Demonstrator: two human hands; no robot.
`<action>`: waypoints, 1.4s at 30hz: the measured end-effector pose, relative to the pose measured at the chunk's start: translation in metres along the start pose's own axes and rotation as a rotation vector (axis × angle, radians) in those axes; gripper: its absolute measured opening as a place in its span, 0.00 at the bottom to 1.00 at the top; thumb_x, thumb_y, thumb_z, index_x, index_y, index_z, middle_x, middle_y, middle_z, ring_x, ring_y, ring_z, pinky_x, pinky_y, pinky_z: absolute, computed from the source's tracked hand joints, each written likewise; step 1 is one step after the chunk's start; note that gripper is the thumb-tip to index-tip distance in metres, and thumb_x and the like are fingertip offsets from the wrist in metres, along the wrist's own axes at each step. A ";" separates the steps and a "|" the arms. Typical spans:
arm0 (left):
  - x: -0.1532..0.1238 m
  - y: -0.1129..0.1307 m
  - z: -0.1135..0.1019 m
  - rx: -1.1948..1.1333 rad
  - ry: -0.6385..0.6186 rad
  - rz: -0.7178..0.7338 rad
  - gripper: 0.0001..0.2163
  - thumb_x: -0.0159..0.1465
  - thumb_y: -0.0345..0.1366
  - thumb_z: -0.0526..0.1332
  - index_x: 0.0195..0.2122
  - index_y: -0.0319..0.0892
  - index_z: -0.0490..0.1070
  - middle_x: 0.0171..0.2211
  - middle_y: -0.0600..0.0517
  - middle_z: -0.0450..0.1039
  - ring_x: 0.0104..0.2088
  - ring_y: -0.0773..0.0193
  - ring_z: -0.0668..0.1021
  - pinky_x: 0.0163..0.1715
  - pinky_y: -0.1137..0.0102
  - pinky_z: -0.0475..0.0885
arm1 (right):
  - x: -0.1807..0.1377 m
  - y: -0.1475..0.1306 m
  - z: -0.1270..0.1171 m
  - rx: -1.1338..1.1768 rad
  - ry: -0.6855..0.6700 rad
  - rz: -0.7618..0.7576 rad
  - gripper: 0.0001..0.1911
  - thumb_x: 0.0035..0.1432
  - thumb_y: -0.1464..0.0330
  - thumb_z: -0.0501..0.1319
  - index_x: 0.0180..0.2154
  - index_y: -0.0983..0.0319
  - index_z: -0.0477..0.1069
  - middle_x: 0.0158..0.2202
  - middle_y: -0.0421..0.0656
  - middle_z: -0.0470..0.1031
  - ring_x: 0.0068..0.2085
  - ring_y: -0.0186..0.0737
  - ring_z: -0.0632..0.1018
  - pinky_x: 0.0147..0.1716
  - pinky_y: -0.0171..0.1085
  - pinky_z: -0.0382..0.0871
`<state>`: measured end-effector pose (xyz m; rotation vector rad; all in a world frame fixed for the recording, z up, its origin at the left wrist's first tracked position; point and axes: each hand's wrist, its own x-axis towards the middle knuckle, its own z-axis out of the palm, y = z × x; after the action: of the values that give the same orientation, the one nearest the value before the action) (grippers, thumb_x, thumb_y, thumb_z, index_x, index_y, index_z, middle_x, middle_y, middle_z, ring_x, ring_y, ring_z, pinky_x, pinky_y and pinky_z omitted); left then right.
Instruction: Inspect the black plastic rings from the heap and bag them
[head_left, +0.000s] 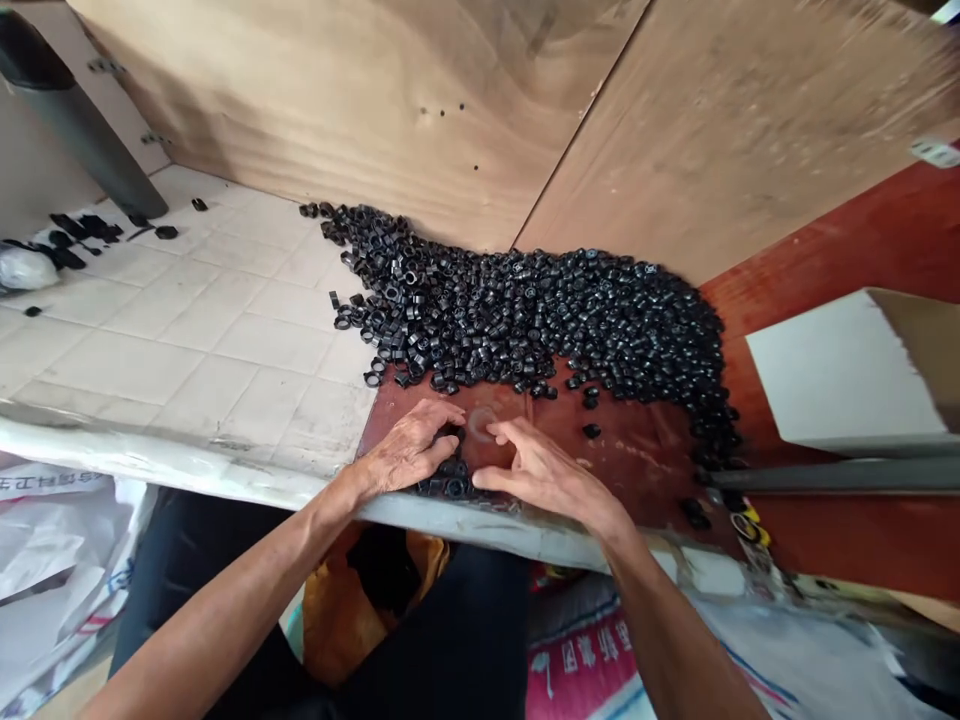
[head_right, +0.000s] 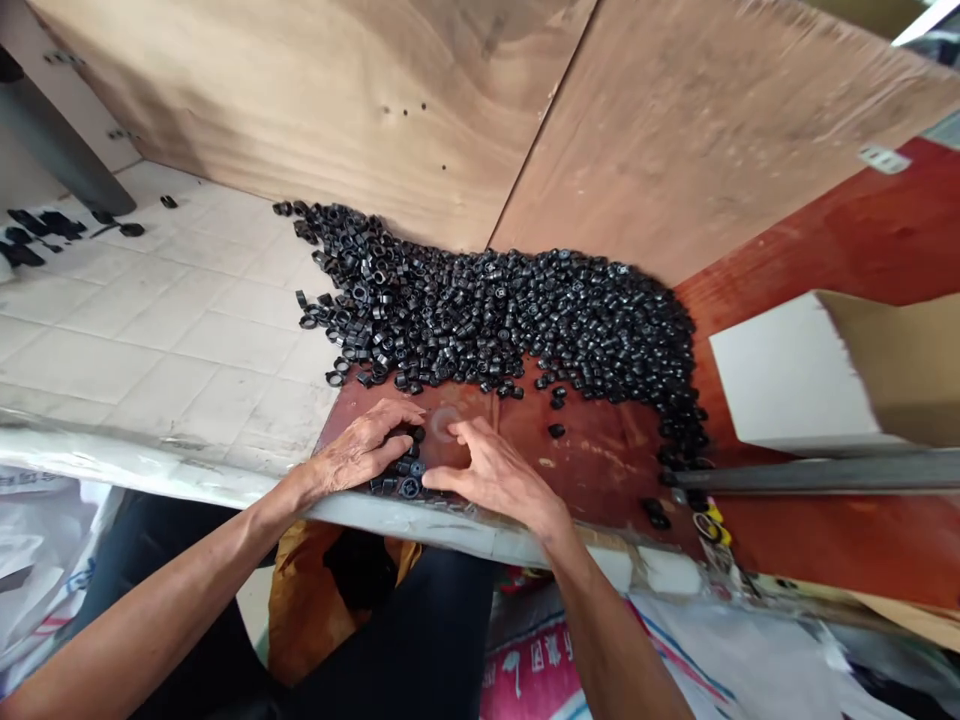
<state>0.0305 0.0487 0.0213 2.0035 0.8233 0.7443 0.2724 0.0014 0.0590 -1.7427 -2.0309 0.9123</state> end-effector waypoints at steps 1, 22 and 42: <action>0.000 0.002 0.001 -0.018 -0.048 0.016 0.15 0.71 0.33 0.58 0.58 0.46 0.73 0.60 0.44 0.75 0.64 0.50 0.73 0.65 0.53 0.68 | -0.013 -0.004 0.002 -0.019 -0.027 0.008 0.33 0.49 0.55 0.78 0.56 0.56 0.76 0.48 0.45 0.78 0.41 0.46 0.80 0.41 0.42 0.75; -0.096 0.042 0.001 -0.205 -0.076 -0.013 0.13 0.77 0.39 0.53 0.43 0.45 0.77 0.39 0.48 0.80 0.40 0.58 0.81 0.44 0.66 0.75 | -0.102 -0.081 0.082 0.192 -0.046 -0.073 0.17 0.63 0.73 0.69 0.52 0.55 0.72 0.48 0.44 0.75 0.44 0.46 0.80 0.47 0.43 0.77; 0.016 -0.021 -0.048 0.858 0.240 -0.427 0.38 0.61 0.61 0.69 0.66 0.43 0.67 0.59 0.34 0.70 0.44 0.41 0.84 0.36 0.57 0.80 | 0.064 0.054 0.016 -0.140 0.489 0.075 0.42 0.61 0.57 0.71 0.69 0.64 0.58 0.61 0.61 0.65 0.58 0.62 0.76 0.59 0.60 0.72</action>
<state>-0.0012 0.0924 0.0302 2.3342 1.8814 0.4035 0.2906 0.0615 0.0016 -1.8955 -1.7473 0.3170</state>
